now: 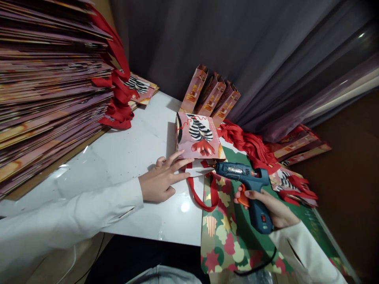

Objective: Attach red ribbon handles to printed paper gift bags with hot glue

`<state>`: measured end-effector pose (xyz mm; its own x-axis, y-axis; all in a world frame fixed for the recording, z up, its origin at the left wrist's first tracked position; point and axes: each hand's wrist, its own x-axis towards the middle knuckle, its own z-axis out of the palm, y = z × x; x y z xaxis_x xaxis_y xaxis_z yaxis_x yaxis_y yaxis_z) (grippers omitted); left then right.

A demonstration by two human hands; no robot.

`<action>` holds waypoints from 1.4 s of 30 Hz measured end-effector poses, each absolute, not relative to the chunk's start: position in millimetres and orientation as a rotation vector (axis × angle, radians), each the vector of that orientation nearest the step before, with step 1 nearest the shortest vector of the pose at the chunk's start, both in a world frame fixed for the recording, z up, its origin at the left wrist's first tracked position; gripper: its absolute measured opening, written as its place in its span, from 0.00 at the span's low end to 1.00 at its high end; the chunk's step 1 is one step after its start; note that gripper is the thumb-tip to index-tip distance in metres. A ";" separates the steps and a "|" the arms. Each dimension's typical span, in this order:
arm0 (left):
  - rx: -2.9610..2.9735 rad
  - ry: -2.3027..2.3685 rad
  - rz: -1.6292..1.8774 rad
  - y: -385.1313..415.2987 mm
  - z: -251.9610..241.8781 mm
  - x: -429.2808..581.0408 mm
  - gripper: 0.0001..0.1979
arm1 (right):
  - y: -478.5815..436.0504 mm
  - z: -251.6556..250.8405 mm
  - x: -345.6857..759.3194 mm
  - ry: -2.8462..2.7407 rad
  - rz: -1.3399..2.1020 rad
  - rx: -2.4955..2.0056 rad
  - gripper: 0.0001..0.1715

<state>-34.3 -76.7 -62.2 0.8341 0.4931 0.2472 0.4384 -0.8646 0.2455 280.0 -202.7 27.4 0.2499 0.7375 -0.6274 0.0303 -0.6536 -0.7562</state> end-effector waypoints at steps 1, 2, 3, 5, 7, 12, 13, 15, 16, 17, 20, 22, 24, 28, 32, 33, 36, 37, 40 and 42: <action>2.842 0.727 0.447 -76.8 -61.6 -34.3 0.34 | -199.1 30.0 278.3 -0.716 1.407 -1.954 0.15; 2.846 0.728 0.442 -77.0 -61.2 -34.3 0.34 | -194.8 33.2 276.6 -0.745 1.350 -2.022 0.16; 2.844 0.729 0.441 -77.1 -60.8 -34.3 0.34 | -190.0 36.9 275.0 -0.796 1.288 -2.094 0.17; 2.831 0.730 0.447 -77.2 -60.5 -34.2 0.33 | -178.9 45.9 272.2 -1.007 1.138 -2.191 0.17; 2.822 0.728 0.448 -77.2 -60.6 -34.2 0.33 | -166.9 55.9 269.6 -1.359 0.973 -2.179 0.18; 2.836 0.736 0.419 -77.4 -60.2 -34.0 0.33 | -142.7 76.9 256.4 -2.206 0.333 -2.219 0.05; 2.831 0.737 0.420 -77.4 -60.0 -33.9 0.33 | -140.2 80.2 251.5 -2.345 0.163 -2.235 0.03; 2.812 0.737 0.424 -77.5 -59.7 -33.6 0.33 | -137.6 86.0 239.6 -2.613 -0.110 -2.175 0.03; 2.803 0.736 0.426 -77.5 -59.6 -33.5 0.32 | -137.4 88.5 233.2 -2.741 -0.197 -2.106 0.05; 2.795 0.734 0.429 -77.5 -59.6 -33.5 0.32 | -137.8 90.7 226.8 -2.861 -0.255 -2.018 0.07; 2.791 0.723 0.433 -77.5 -59.7 -33.5 0.32 | -141.1 96.1 210.4 -3.130 -0.387 -1.730 0.10; 2.801 0.719 0.430 -77.5 -59.5 -33.7 0.32 | -144.0 99.5 205.2 -3.232 -0.465 -1.545 0.09; 2.814 0.717 0.423 -77.7 -59.0 -34.1 0.32 | -147.1 102.8 207.9 -3.272 -0.470 -1.447 0.09; 2.816 0.706 0.427 -77.8 -58.3 -34.6 0.33 | -158.7 100.2 241.6 -3.010 -0.131 -1.663 0.09; 2.805 0.689 0.446 -77.7 -59.9 -34.6 0.33 | -181.2 79.5 283.0 -2.144 0.498 -2.042 0.13; 2.804 0.685 0.458 -77.7 -60.6 -34.5 0.33 | -187.1 73.6 288.4 -1.899 0.627 -2.090 0.17; 2.806 0.672 0.496 -77.3 -62.2 -34.5 0.32 | -200.5 58.9 290.6 -1.296 0.919 -2.215 0.23; 2.811 0.671 0.504 -77.3 -62.6 -34.4 0.32 | -202.8 55.2 288.6 -1.137 0.991 -2.250 0.23; 2.827 0.674 0.507 -77.3 -62.7 -34.5 0.33 | -202.5 46.0 282.2 -0.812 1.111 -2.268 0.24; 2.832 0.679 0.503 -77.6 -62.3 -34.5 0.33 | -198.2 41.4 279.3 -0.743 1.142 -2.239 0.24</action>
<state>-34.5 -77.6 -62.3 0.8378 0.4681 0.2809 0.4052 -0.8780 0.2547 279.3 -198.2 41.4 0.4956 0.6690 -0.5539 0.2353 -0.7173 -0.6558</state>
